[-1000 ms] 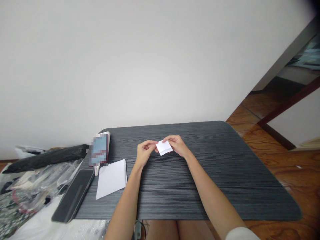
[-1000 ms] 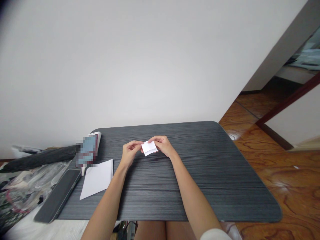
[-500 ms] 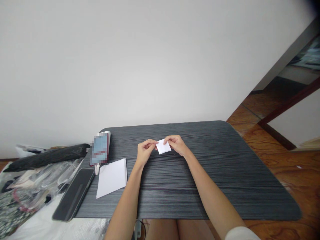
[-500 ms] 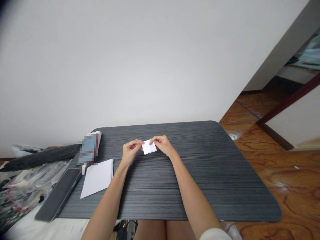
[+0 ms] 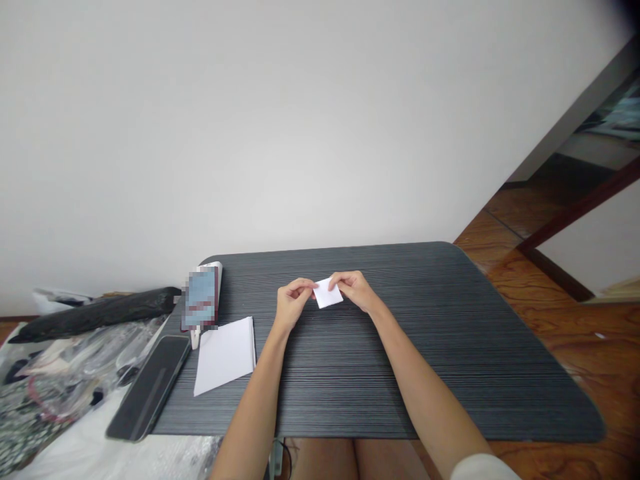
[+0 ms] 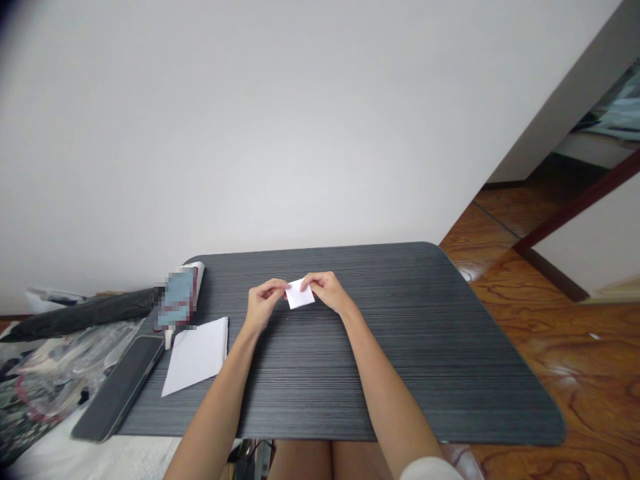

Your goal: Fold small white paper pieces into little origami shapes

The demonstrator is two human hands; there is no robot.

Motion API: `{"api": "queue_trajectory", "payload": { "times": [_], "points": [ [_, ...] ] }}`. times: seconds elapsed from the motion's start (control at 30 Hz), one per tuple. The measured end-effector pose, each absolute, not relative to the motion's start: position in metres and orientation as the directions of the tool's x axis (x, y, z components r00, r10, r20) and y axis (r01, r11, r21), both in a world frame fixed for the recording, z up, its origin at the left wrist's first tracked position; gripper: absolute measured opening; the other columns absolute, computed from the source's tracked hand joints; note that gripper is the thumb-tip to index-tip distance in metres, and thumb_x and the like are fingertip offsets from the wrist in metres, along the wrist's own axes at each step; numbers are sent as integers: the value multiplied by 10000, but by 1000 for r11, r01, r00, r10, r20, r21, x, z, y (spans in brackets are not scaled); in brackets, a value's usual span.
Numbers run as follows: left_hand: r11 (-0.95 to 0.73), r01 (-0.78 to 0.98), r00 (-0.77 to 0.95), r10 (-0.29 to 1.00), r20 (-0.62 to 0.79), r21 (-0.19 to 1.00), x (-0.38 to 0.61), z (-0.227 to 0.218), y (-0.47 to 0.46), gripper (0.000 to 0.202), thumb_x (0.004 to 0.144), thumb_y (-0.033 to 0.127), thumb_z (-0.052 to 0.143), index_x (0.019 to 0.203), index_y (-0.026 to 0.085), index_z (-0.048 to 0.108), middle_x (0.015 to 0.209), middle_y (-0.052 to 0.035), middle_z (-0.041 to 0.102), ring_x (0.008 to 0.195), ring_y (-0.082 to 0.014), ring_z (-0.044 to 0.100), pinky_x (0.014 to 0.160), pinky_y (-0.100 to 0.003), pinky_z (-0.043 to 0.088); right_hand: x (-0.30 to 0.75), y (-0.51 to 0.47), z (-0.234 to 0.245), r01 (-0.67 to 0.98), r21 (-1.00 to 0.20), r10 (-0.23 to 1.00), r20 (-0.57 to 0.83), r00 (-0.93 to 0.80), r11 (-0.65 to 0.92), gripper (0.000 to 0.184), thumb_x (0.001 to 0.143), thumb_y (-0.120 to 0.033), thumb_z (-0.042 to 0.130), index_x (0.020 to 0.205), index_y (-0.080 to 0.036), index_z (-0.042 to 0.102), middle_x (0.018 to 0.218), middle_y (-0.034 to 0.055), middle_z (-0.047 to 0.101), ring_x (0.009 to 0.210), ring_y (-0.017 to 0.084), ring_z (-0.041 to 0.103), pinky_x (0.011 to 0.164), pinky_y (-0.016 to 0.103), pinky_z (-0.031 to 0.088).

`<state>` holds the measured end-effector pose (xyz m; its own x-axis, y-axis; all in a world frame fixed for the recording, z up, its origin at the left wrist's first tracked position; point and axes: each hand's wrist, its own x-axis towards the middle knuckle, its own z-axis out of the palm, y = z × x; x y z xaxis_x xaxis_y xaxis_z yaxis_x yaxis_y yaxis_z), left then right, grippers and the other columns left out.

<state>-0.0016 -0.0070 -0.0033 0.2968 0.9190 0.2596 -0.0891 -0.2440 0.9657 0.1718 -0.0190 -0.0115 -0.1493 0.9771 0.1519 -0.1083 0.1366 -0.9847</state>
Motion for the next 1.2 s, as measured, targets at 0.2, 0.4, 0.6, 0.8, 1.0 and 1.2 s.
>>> {"api": "queue_trajectory", "payload": {
  "times": [0.2,0.4,0.6,0.8,1.0,1.2],
  "points": [
    [-203,-51,311,927,208,978,3,-7,-8,124,702,252,588,719,133,619,754,-19,574,598,-91,523,608,-229,422,176,-16,-18,-5,-967,955,251,-160,254,185,710,-130,470,633,-150,637,707,15,590,637,101,515,585,219,371],
    [-203,-12,320,927,196,979,7,-15,-9,138,717,250,578,785,133,552,823,-16,537,557,-46,497,525,-172,371,177,-16,-18,68,-949,940,291,-177,307,210,718,-124,468,630,-155,656,770,30,603,710,119,538,658,242,393],
    [-218,13,285,936,206,976,7,-17,-10,233,728,250,562,931,157,495,874,-19,527,554,-42,513,523,-160,385,170,-18,-15,-67,-991,988,123,-91,118,261,728,-274,549,966,-172,583,681,4,634,569,110,543,540,226,391],
    [-148,88,222,967,125,985,9,-19,-9,219,711,314,570,816,123,582,761,-21,571,493,-66,528,462,-172,393,162,-13,-26,-67,-995,996,73,-51,69,199,663,-312,619,735,-126,608,659,34,641,557,120,562,521,229,401],
    [-167,95,111,981,156,981,9,-14,-12,218,704,334,571,684,120,605,567,-6,587,423,-97,526,417,-200,410,155,-15,-21,-140,-990,991,49,-122,31,249,657,-319,630,814,-135,572,672,26,641,540,106,563,489,209,394],
    [-116,21,112,987,113,993,9,-9,-10,179,705,289,569,671,113,567,494,4,570,403,-106,539,418,-208,428,158,-12,-24,-110,-994,987,48,-156,31,247,669,-356,617,728,-121,571,527,-18,562,387,55,437,383,188,295]
  ]
}}
